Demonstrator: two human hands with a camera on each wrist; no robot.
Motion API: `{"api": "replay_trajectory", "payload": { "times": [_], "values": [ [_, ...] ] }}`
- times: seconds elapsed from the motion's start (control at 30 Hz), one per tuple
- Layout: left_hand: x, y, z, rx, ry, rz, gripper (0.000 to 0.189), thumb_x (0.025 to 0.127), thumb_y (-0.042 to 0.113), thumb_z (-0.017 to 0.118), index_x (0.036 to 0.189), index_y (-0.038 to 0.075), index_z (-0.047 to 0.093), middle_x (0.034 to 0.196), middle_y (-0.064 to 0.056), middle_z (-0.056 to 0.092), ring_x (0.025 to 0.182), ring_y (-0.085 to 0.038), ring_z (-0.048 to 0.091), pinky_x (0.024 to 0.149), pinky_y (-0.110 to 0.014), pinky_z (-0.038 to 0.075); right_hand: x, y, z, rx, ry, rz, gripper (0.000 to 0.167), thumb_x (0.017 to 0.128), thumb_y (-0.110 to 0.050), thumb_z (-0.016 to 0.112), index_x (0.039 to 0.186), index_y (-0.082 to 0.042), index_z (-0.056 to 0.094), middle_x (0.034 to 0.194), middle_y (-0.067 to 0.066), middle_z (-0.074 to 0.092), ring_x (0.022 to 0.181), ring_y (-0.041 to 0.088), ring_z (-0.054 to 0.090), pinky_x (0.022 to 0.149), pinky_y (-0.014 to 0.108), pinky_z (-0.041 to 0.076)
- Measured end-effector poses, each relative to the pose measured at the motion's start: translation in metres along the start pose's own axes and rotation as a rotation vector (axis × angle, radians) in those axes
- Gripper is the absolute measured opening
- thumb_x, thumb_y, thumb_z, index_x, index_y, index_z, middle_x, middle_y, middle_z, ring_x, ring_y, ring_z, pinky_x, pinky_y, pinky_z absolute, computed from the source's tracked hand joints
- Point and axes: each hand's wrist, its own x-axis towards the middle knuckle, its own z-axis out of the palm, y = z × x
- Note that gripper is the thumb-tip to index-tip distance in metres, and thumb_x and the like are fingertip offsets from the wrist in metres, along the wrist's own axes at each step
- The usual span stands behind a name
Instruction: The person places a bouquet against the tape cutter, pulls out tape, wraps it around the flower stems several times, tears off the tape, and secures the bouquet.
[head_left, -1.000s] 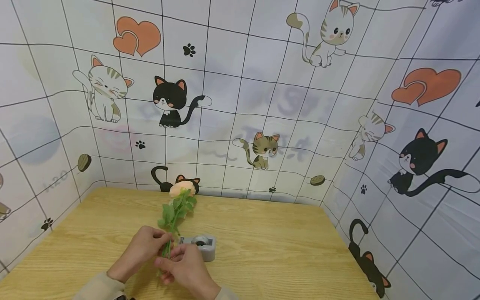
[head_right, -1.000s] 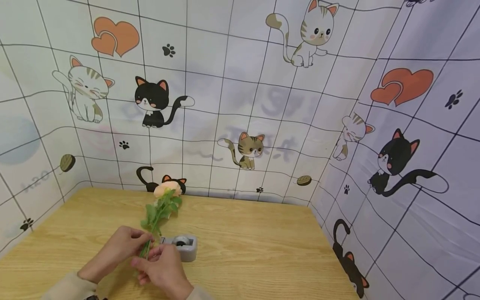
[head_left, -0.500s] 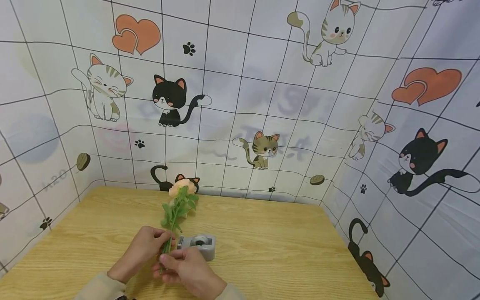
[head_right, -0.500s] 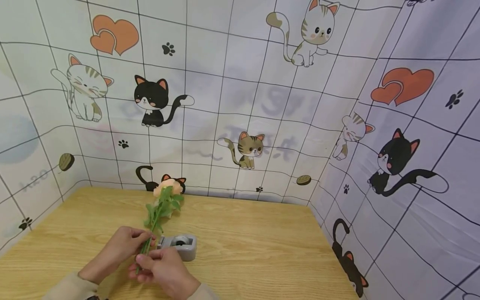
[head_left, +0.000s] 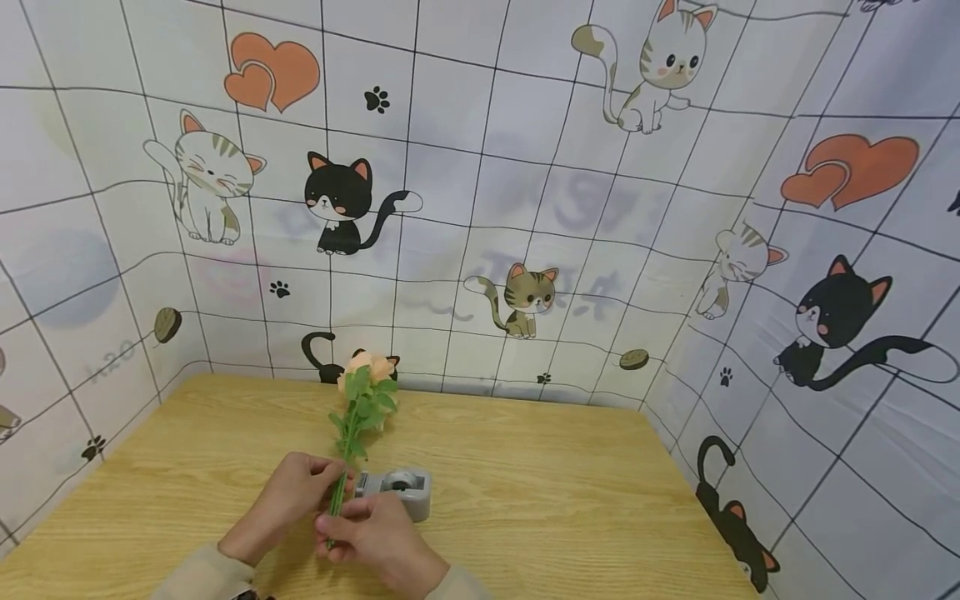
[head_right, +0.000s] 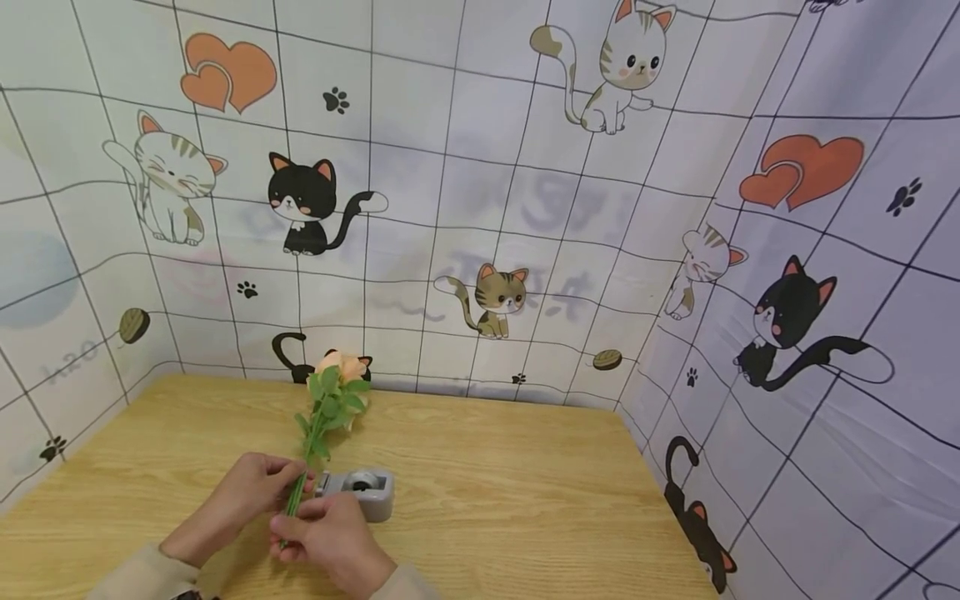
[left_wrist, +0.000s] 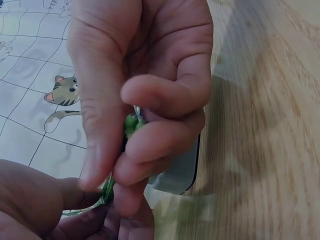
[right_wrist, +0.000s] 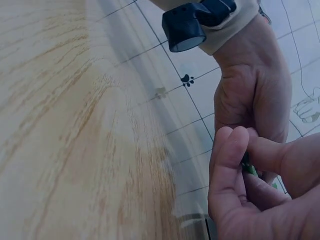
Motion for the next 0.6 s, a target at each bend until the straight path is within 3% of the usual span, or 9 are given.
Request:
{"api": "replay_trajectory", "payload": {
  "times": [0.2,0.4,0.6],
  "values": [
    [-0.002,0.004,-0.001,0.009,-0.008,-0.01,0.041,0.122,0.019,0.06,0.101,-0.001,0.088,0.087,-0.003,0.082,0.076,-0.014,0.066,0.064,-0.025,0.052,-0.001,-0.002,0.007,-0.107,0.086,-0.058,0.008,0.104,-0.002,0.086,0.099,0.003,0.091,0.084,0.011,0.087,0.069,0.007,0.076,0.069,0.02,0.067],
    [-0.002,0.004,0.0,0.04,0.005,-0.018,0.039,0.123,0.026,0.062,0.11,-0.002,0.085,0.066,-0.001,0.062,0.066,-0.017,0.06,0.066,-0.031,0.055,-0.001,-0.004,0.011,-0.178,0.15,-0.089,0.01,0.101,-0.001,0.088,0.092,-0.001,0.091,0.077,0.013,0.085,0.062,0.007,0.076,0.065,0.023,0.067],
    [0.0,0.004,0.002,0.083,0.037,-0.017,0.04,0.118,0.037,0.072,0.109,0.0,0.082,0.072,-0.001,0.066,0.068,-0.016,0.06,0.063,-0.03,0.052,0.001,-0.005,0.016,-0.23,0.201,-0.09,0.013,0.099,0.001,0.09,0.086,-0.003,0.09,0.072,0.01,0.083,0.061,0.012,0.08,0.064,0.026,0.069]
  ]
}}
